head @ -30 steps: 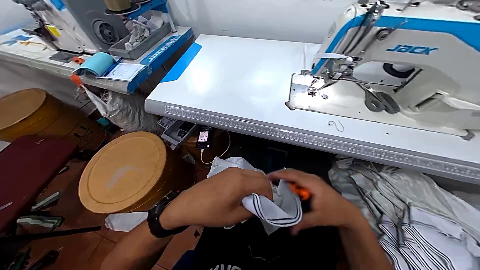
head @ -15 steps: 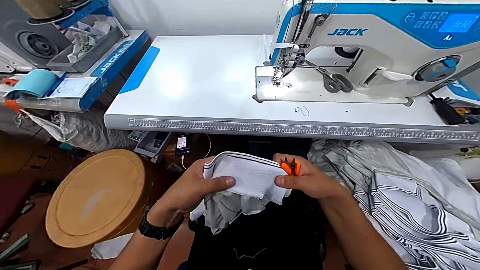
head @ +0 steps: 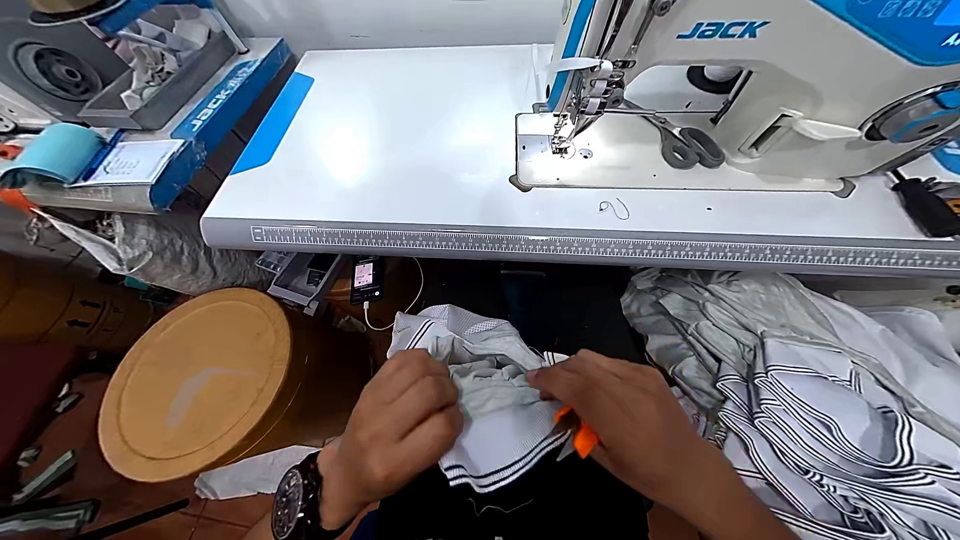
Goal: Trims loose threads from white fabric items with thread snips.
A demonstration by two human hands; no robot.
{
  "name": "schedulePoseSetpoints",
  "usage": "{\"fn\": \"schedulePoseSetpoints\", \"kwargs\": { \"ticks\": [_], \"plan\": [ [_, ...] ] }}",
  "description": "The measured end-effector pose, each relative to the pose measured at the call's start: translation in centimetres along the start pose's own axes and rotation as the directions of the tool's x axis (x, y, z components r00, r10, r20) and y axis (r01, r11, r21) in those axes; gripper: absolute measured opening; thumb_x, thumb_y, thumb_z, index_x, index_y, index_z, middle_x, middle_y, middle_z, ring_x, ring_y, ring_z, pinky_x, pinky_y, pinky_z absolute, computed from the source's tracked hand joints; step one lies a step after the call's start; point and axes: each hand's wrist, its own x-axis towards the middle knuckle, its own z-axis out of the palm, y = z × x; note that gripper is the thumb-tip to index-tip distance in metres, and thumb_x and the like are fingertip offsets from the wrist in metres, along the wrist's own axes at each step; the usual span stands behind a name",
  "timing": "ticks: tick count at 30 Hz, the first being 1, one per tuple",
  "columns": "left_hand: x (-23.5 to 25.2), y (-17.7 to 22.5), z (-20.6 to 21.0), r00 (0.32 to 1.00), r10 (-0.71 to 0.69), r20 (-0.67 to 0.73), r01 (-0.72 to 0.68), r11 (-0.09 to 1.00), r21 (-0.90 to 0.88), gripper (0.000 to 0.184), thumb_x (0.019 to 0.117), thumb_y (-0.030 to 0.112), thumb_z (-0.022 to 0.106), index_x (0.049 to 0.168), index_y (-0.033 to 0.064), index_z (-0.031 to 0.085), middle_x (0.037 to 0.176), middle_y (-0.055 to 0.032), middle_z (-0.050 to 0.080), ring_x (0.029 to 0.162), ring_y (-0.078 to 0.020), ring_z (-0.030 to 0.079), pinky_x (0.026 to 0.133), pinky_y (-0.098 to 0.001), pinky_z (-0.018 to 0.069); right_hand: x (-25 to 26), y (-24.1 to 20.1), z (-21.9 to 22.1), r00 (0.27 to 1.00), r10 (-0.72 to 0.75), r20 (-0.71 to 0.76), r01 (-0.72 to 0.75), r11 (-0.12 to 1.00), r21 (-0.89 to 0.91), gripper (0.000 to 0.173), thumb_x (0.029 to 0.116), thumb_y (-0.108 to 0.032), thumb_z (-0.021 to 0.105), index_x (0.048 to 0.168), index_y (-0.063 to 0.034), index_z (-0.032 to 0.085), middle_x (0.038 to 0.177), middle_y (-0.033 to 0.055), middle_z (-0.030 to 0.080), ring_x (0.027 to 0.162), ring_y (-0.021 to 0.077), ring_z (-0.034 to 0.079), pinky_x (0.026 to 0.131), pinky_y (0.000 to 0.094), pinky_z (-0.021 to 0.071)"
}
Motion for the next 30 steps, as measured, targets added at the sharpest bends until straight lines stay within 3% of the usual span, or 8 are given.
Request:
{"fn": "schedulePoseSetpoints", "kwargs": {
  "ticks": [7,10,11,13,15,17,21,30],
  "plan": [
    [-1.5,1.0,1.2,0.998,0.03,-0.058,-0.019,0.984,0.176,0.01,0.106,0.014,0.048,0.104,0.0108,0.057,0.083,-0.0054,0.055,0.081,-0.0209,0.058,0.083,-0.0351,0.0505,-2.5,-3.1,0.2,0.99,-0.135,-0.045,0.118,0.953,-0.279,0.016,0.1029,-0.017,0.054,0.112,-0.0146,0.068,0.089,0.004,0.064,0.068,0.0201,0.053,0.058,0.0324,0.0422],
    [-1.3,1.4,0.7,0.991,0.122,-0.053,-0.114,0.984,0.134,0.013,0.1049,0.009,0.047,0.094,0.0112,0.054,0.089,-0.0063,0.054,0.089,-0.0217,0.055,0.09,-0.0352,0.0472,-3.2,-3.3,0.1,0.999,-0.006,-0.05,0.014,0.986,0.163,0.015,0.1019,-0.024,0.061,0.114,-0.0155,0.065,0.093,0.0038,0.062,0.08,0.0148,0.059,0.067,0.0252,0.0481],
    [-1.2,1.4,0.5,0.988,0.148,-0.039,-0.141,0.981,0.133,0.014,0.1045,0.007,0.048,0.092,0.011,0.053,0.088,-0.0065,0.053,0.089,-0.0221,0.055,0.089,-0.0351,0.0473,-3.3,-3.3,-0.4,0.996,0.081,-0.046,-0.049,0.874,0.484,0.023,0.0986,-0.027,0.069,0.116,-0.0135,0.064,0.098,0.0037,0.061,0.088,0.0117,0.06,0.075,0.0216,0.0516],
    [-1.3,1.5,0.3,0.984,0.178,-0.007,-0.175,0.973,0.151,0.014,0.1036,0.007,0.048,0.091,0.0112,0.051,0.085,-0.0061,0.051,0.083,-0.022,0.053,0.085,-0.0344,0.0476,-2.8,-3.6,-1.3,0.975,0.219,0.022,-0.092,0.316,0.944,0.033,0.0988,-0.032,0.064,0.127,-0.0162,0.06,0.108,0.0,0.061,0.091,0.0066,0.061,0.075,0.019,0.0525],
    [-1.4,1.6,0.3,0.981,0.192,0.017,-0.192,0.966,0.173,0.014,0.1033,0.008,0.046,0.09,0.0112,0.05,0.081,-0.0059,0.05,0.078,-0.0219,0.051,0.081,-0.0344,0.0467,-2.0,-4.5,-1.9,0.947,0.226,0.227,-0.157,-0.291,0.944,0.038,0.101,-0.044,0.054,0.131,-0.0222,0.061,0.114,-0.0008,0.064,0.091,0.0094,0.064,0.071,0.0227,0.0537],
    [-1.3,1.7,0.3,0.981,0.195,0.025,-0.196,0.961,0.193,0.015,0.1031,0.008,0.046,0.089,0.0109,0.05,0.078,-0.0056,0.049,0.075,-0.0217,0.051,0.078,-0.0342,0.0462,-1.6,-5.2,-1.1,0.894,0.106,0.435,-0.333,-0.492,0.804,0.037,0.1038,-0.045,0.048,0.13,-0.0211,0.059,0.108,-0.0011,0.065,0.086,0.0091,0.066,0.067,0.0238,0.0567],
    [-1.1,1.8,-0.1,0.979,0.199,0.04,-0.203,0.957,0.206,0.017,0.1025,0.006,0.047,0.087,0.0101,0.051,0.076,-0.0053,0.049,0.073,-0.0216,0.05,0.075,-0.0342,0.0453,-1.6,-5.4,1.5,0.815,-0.087,0.573,-0.53,-0.513,0.676,0.037,0.1104,-0.036,0.042,0.132,-0.0076,0.052,0.097,0.009,0.069,0.081,0.0182,0.071,0.069,0.0326,0.0618],
    [-1.0,1.8,-0.1,0.975,0.22,0.03,-0.221,0.944,0.243,0.018,0.1017,0.003,0.047,0.085,0.0093,0.051,0.074,-0.0055,0.048,0.071,-0.0215,0.048,0.072,-0.0337,0.0432,-1.8,-4.9,2.0,0.82,-0.093,0.565,-0.497,-0.605,0.622,0.037,0.1104,-0.036,0.042,0.132,-0.0085,0.054,0.1,0.011,0.071,0.081,0.0171,0.072,0.068,0.0289,0.0608]
  ]
}}
